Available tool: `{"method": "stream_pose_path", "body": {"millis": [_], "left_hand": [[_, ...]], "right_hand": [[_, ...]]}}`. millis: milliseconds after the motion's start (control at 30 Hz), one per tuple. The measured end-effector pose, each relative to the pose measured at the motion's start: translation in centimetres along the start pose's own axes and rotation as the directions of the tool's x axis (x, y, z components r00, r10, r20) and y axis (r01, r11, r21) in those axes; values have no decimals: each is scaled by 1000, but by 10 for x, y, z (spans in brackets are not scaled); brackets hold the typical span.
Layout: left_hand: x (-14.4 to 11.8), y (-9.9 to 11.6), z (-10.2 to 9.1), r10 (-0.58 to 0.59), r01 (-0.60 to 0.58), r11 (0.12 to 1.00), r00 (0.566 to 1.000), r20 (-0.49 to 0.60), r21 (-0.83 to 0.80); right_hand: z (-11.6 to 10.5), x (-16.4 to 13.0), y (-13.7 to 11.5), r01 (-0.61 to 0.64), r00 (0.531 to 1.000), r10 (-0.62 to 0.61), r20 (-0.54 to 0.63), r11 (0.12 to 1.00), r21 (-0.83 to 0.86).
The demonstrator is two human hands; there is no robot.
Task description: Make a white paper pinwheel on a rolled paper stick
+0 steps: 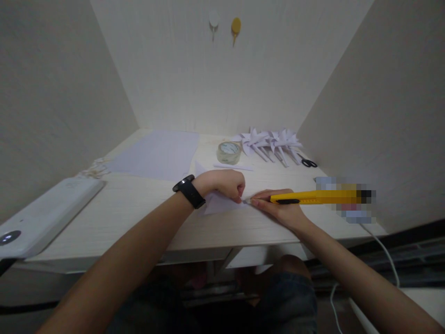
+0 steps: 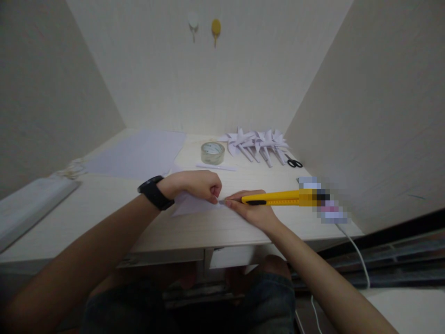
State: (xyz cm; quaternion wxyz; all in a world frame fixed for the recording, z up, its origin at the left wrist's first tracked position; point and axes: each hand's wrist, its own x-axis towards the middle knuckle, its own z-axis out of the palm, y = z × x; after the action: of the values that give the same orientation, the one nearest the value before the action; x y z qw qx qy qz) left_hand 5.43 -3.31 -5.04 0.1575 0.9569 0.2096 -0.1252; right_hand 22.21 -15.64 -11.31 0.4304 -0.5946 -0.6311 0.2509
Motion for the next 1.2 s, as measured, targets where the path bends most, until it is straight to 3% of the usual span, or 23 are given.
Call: {"method": "stream_pose_path", "body": {"millis": [1200], "left_hand": [[3,-15,7,51,-54,982,998,-21,-181]], "right_hand": [[-2,-1,-1,12,1000,-12,-6,1000,-1]]}}
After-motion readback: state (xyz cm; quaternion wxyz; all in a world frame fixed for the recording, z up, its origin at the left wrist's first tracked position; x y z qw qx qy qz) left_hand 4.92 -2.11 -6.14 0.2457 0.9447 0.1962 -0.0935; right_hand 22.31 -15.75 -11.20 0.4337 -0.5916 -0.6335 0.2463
